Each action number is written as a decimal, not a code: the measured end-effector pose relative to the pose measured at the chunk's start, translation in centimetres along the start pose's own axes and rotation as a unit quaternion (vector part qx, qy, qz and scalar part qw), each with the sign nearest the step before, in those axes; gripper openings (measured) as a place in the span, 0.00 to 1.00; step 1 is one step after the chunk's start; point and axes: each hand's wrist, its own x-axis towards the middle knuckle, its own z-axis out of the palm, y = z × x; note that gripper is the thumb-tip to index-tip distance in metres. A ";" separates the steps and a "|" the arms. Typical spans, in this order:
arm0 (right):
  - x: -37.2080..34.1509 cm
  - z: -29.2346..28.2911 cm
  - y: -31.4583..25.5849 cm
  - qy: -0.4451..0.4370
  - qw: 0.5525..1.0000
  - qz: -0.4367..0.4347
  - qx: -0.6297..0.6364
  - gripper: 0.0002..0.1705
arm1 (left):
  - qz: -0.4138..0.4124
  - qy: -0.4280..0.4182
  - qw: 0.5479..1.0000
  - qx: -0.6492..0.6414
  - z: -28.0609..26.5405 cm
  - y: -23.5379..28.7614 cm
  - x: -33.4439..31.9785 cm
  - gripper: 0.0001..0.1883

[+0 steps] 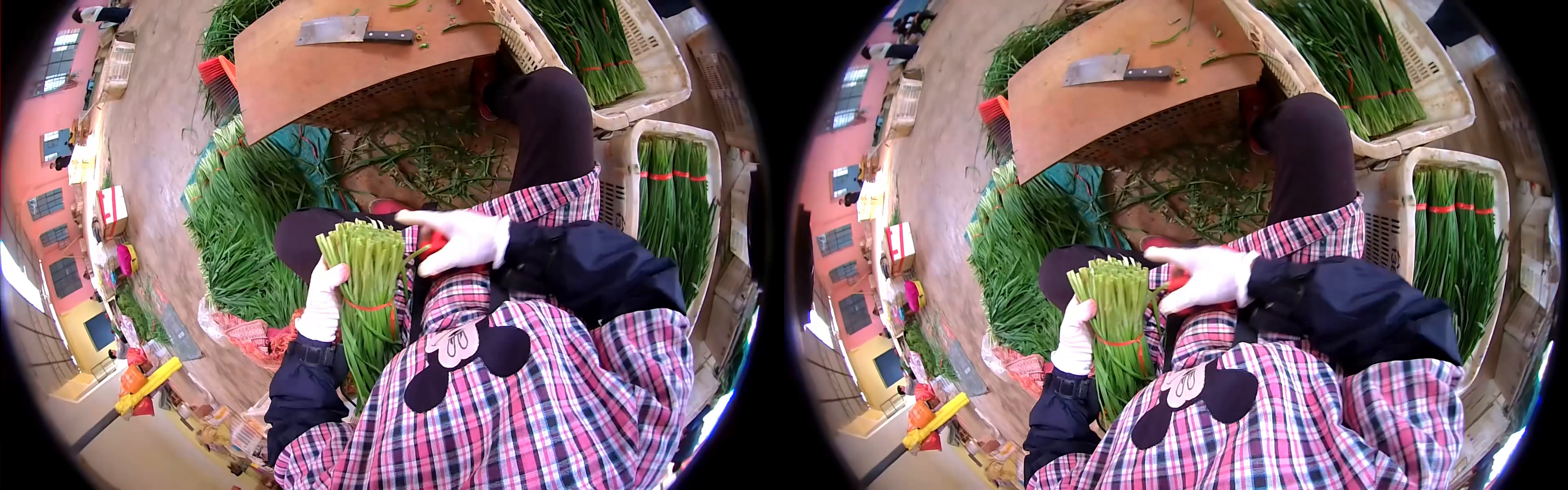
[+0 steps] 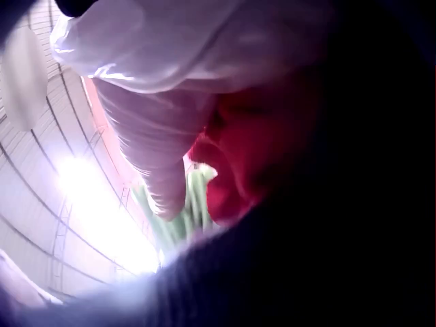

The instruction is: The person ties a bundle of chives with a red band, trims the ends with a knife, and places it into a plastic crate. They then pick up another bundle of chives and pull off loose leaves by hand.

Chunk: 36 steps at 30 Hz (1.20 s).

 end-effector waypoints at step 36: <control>4.3 -5.0 -1.6 0.095 0.786 -0.287 -0.539 0.07 | 0.178 0.119 0.772 0.599 2.8 -3.4 -2.2 0.46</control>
